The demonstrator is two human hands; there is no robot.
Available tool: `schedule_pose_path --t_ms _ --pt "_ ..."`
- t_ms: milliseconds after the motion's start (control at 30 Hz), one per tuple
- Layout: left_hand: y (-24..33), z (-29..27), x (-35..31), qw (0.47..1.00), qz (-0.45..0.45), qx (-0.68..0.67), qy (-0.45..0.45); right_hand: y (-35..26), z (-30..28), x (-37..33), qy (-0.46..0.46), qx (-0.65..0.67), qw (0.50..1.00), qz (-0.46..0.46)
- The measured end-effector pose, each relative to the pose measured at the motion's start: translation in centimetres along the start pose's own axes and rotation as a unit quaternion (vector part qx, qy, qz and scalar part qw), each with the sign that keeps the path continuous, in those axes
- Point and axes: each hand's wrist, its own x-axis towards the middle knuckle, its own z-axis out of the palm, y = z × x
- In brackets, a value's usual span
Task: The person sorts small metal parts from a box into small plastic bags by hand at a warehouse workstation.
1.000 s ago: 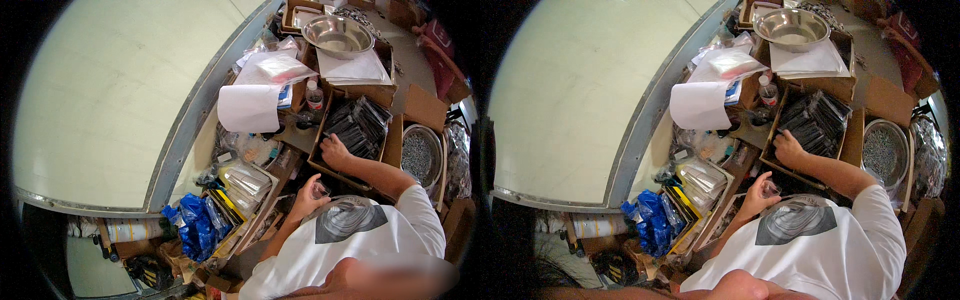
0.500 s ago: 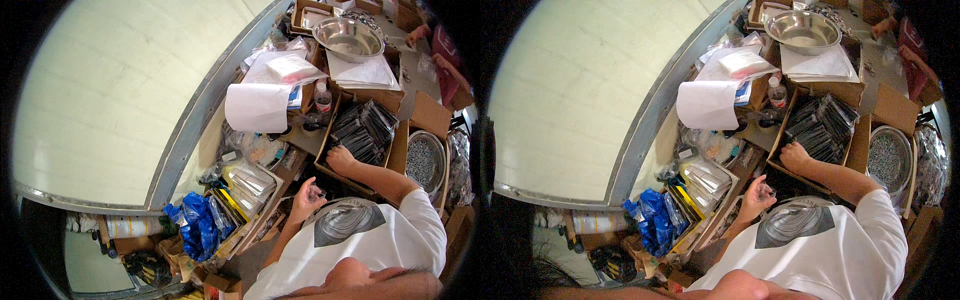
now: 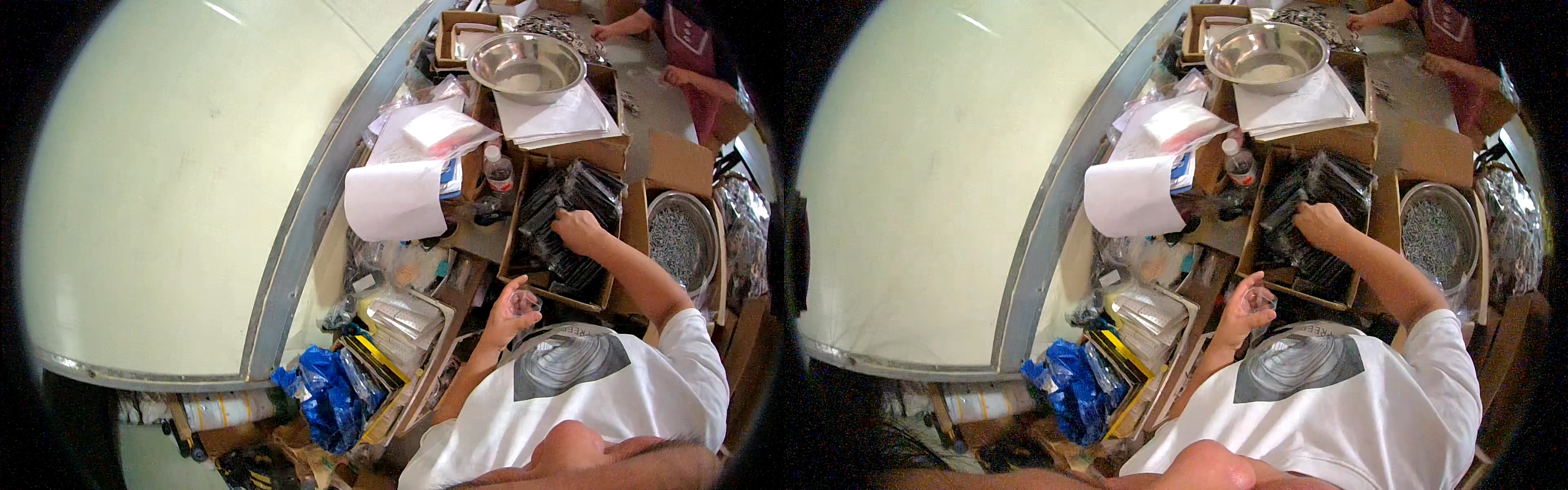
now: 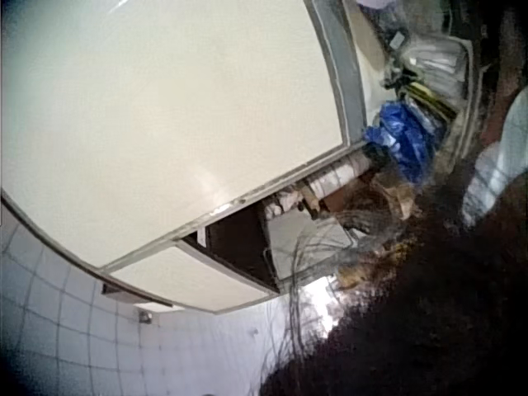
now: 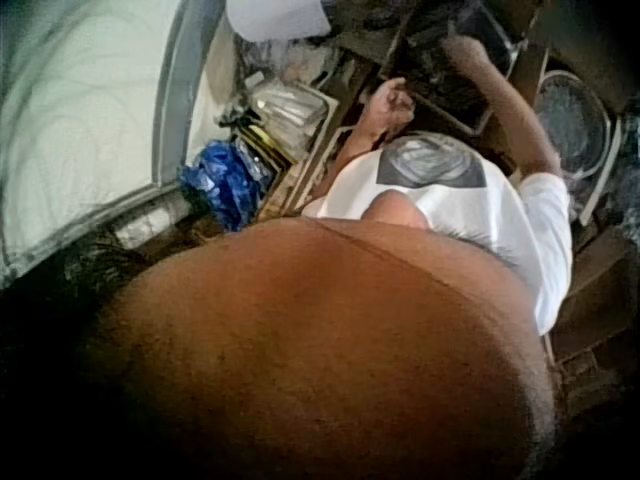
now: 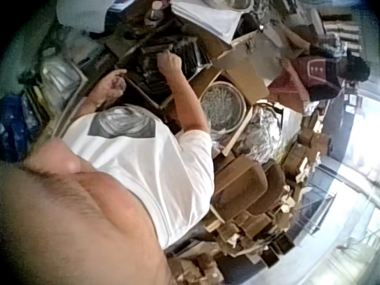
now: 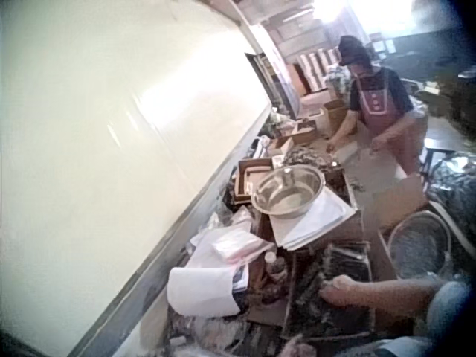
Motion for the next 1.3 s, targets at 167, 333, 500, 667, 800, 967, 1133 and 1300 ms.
schedule_pose_path --t_ms 167,333,500,667,800,967,1133,1300 --pt "-0.1 1.4 2.5 0.997 -0.034 -0.002 -0.072 0.4 -3.2 -5.4 0.150 0.364 0.919 0.005" --pt "-0.2 4.8 5.5 0.977 -0.090 -0.068 -0.178 0.2 -4.9 -11.5 0.184 0.633 0.747 -0.092" --pt "-0.7 7.5 6.9 0.932 -0.188 -0.071 -0.302 0.5 -2.6 -15.0 0.274 0.549 0.784 -0.090" --pt "-1.0 10.6 7.7 0.889 -0.255 -0.104 -0.366 1.8 -2.1 -19.2 0.318 0.519 0.793 -0.030" --pt "-0.5 13.3 7.6 0.894 -0.271 -0.058 -0.353 1.5 -1.2 -20.9 0.249 0.432 0.866 -0.046" --pt "-3.1 13.2 8.2 0.908 -0.149 -0.034 -0.391 7.8 0.0 -22.7 0.230 0.723 0.650 0.047" --pt "-2.0 16.3 7.8 0.890 -0.188 -0.079 -0.409 14.0 12.0 -22.1 0.188 0.243 0.843 0.442" --pt "-2.6 15.7 7.2 0.906 -0.207 -0.084 -0.358 14.7 13.2 -20.7 0.170 0.249 0.832 0.467"
